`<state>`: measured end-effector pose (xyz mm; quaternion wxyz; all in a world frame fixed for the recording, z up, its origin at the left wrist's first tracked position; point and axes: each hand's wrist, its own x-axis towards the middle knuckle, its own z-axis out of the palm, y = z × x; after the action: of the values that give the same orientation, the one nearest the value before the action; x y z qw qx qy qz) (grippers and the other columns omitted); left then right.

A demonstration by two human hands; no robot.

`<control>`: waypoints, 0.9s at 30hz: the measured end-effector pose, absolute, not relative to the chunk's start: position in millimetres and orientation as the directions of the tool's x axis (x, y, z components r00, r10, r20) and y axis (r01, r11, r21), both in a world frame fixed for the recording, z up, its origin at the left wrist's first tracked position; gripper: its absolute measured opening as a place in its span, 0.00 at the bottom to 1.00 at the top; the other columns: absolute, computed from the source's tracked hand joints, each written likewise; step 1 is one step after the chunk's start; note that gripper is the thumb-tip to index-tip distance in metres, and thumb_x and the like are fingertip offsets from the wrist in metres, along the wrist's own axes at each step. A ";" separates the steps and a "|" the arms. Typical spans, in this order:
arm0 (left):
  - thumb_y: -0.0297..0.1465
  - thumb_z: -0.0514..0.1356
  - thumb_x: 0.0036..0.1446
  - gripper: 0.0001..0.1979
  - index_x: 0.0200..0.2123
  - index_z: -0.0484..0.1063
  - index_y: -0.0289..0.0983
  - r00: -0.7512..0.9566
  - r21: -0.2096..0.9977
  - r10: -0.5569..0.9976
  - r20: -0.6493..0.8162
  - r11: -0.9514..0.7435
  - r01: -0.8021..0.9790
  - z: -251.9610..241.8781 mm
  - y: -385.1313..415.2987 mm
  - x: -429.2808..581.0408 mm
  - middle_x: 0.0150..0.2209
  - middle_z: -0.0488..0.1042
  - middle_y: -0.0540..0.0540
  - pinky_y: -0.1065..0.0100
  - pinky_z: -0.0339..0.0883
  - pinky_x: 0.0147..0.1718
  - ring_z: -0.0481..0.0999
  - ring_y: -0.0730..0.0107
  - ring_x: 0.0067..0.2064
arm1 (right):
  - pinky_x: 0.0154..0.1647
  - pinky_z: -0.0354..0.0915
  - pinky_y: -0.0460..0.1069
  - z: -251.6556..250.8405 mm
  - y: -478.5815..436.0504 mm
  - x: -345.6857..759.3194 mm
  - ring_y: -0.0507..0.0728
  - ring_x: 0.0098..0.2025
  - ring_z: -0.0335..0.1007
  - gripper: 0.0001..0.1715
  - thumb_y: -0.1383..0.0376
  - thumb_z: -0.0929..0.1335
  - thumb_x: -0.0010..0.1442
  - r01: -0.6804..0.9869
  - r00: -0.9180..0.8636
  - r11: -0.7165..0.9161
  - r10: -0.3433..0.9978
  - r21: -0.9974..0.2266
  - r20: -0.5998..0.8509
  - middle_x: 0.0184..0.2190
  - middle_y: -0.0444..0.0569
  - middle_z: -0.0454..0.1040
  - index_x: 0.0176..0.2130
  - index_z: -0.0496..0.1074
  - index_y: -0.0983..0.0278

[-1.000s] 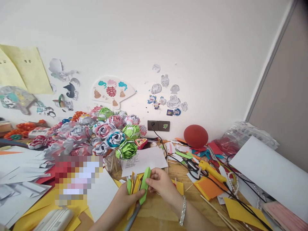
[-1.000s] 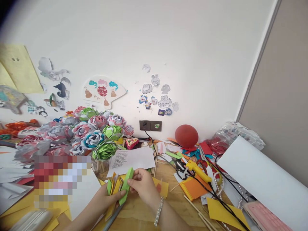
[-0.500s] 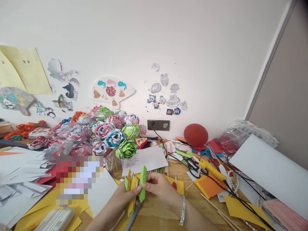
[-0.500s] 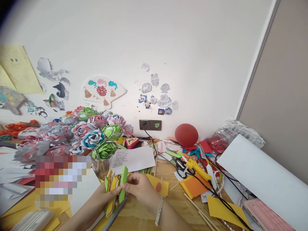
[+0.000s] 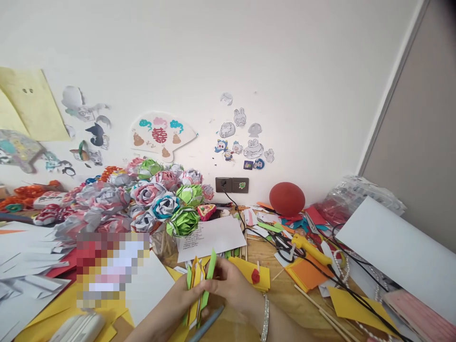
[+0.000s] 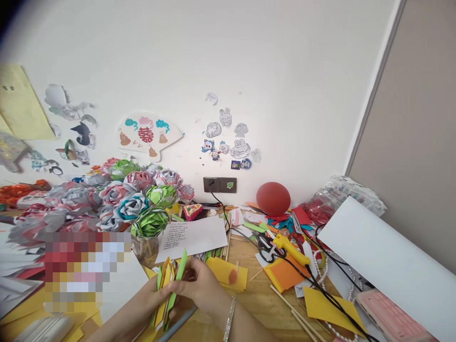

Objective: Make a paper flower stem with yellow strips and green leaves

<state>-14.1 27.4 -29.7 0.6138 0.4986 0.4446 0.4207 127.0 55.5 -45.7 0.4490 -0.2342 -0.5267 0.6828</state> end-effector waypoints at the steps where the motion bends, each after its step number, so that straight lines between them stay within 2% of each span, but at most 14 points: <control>1: 0.55 0.66 0.38 0.29 0.31 0.70 0.36 0.228 0.984 0.962 -0.151 0.167 -0.056 -30.2 28.9 -13.9 0.19 0.69 0.52 0.74 0.60 0.19 0.67 0.73 0.20 | 0.37 0.65 0.51 -47.0 57.2 127.3 0.57 0.34 0.69 0.29 0.48 0.77 0.39 -0.343 -0.441 -0.003 0.884 -0.939 0.158 0.29 0.43 0.71 0.34 0.69 0.61; 3: 0.55 0.66 0.38 0.28 0.28 0.69 0.36 0.147 0.984 0.975 -0.168 0.174 -0.027 -31.9 33.2 -15.0 0.17 0.68 0.53 0.75 0.59 0.18 0.66 0.74 0.19 | 0.37 0.65 0.51 -50.4 61.3 128.0 0.57 0.34 0.69 0.29 0.45 0.75 0.41 -0.275 -0.346 0.085 0.921 -0.958 0.181 0.30 0.44 0.70 0.33 0.68 0.62; 6: 0.56 0.64 0.40 0.27 0.21 0.68 0.36 0.074 0.994 0.992 -0.102 0.099 0.042 -36.4 41.9 -19.1 0.14 0.68 0.51 0.75 0.58 0.18 0.64 0.75 0.18 | 0.37 0.65 0.50 -55.2 65.5 128.1 0.57 0.34 0.69 0.29 0.44 0.73 0.43 -0.191 -0.288 0.164 0.933 -0.968 0.215 0.30 0.45 0.71 0.33 0.67 0.63; 8: 0.57 0.63 0.40 0.28 0.18 0.66 0.36 0.076 0.995 0.996 -0.056 0.050 0.083 -40.2 46.7 -21.5 0.13 0.68 0.50 0.74 0.58 0.17 0.64 0.74 0.17 | 0.35 0.65 0.49 -56.5 65.2 127.5 0.57 0.32 0.69 0.25 0.47 0.73 0.46 -0.134 -0.307 0.182 0.927 -0.974 0.216 0.29 0.45 0.71 0.32 0.68 0.63; 10: 0.58 0.62 0.40 0.28 0.18 0.67 0.37 0.089 0.994 0.995 -0.039 0.030 0.102 -43.5 49.6 -23.1 0.12 0.67 0.50 0.72 0.58 0.16 0.65 0.72 0.15 | 0.31 0.64 0.47 -55.5 62.5 127.4 0.55 0.30 0.69 0.17 0.53 0.72 0.51 0.056 -0.350 0.253 0.911 -0.966 0.218 0.26 0.44 0.72 0.32 0.70 0.64; 13: 0.53 0.68 0.35 0.24 0.19 0.70 0.36 0.095 0.993 0.995 -0.004 -0.007 0.115 -45.0 51.1 -24.1 0.14 0.70 0.49 0.70 0.62 0.19 0.69 0.68 0.18 | 0.27 0.60 0.46 -49.9 57.8 129.2 0.55 0.28 0.68 0.06 0.63 0.70 0.54 0.369 -0.384 0.369 0.896 -0.853 0.221 0.25 0.43 0.72 0.31 0.71 0.64; 17: 0.41 0.72 0.32 0.18 0.25 0.76 0.36 0.080 0.983 0.994 0.070 -0.082 0.163 -43.3 52.5 -24.6 0.25 0.78 0.46 0.67 0.68 0.31 0.75 0.61 0.29 | 0.32 0.59 0.50 -39.5 54.6 132.0 0.59 0.32 0.68 0.07 0.70 0.72 0.47 0.549 -0.362 0.426 0.897 -0.719 0.256 0.28 0.48 0.73 0.26 0.69 0.65; 20: 0.38 0.71 0.33 0.16 0.26 0.76 0.36 0.059 0.982 0.995 0.076 -0.085 0.170 -43.1 52.8 -24.2 0.25 0.78 0.46 0.66 0.68 0.31 0.74 0.60 0.30 | 0.37 0.60 0.52 -34.5 52.2 131.1 0.63 0.38 0.68 0.08 0.70 0.73 0.48 0.627 -0.362 0.450 0.891 -0.636 0.274 0.34 0.52 0.74 0.29 0.69 0.65; 23: 0.40 0.71 0.35 0.16 0.23 0.74 0.36 0.018 0.992 0.998 0.059 -0.060 0.108 -42.5 50.0 -22.5 0.22 0.75 0.47 0.68 0.66 0.28 0.72 0.64 0.26 | 0.38 0.61 0.51 -32.7 48.5 129.7 0.62 0.40 0.69 0.10 0.69 0.72 0.51 0.677 -0.335 0.455 0.890 -0.578 0.308 0.36 0.52 0.74 0.36 0.70 0.64; 27: 0.45 0.69 0.38 0.19 0.23 0.71 0.36 -0.043 0.996 0.999 -0.012 0.009 -0.090 -37.1 42.0 -19.0 0.19 0.71 0.50 0.70 0.64 0.24 0.69 0.68 0.23 | 0.37 0.63 0.49 -33.5 46.1 130.5 0.59 0.40 0.70 0.15 0.74 0.70 0.54 0.596 -0.391 0.566 0.824 -0.569 0.410 0.37 0.49 0.75 0.42 0.70 0.63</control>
<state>-19.0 42.0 -37.1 0.5137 0.4633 0.4903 0.5302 130.5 46.1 -33.5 0.3399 -0.4347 -0.8170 0.1676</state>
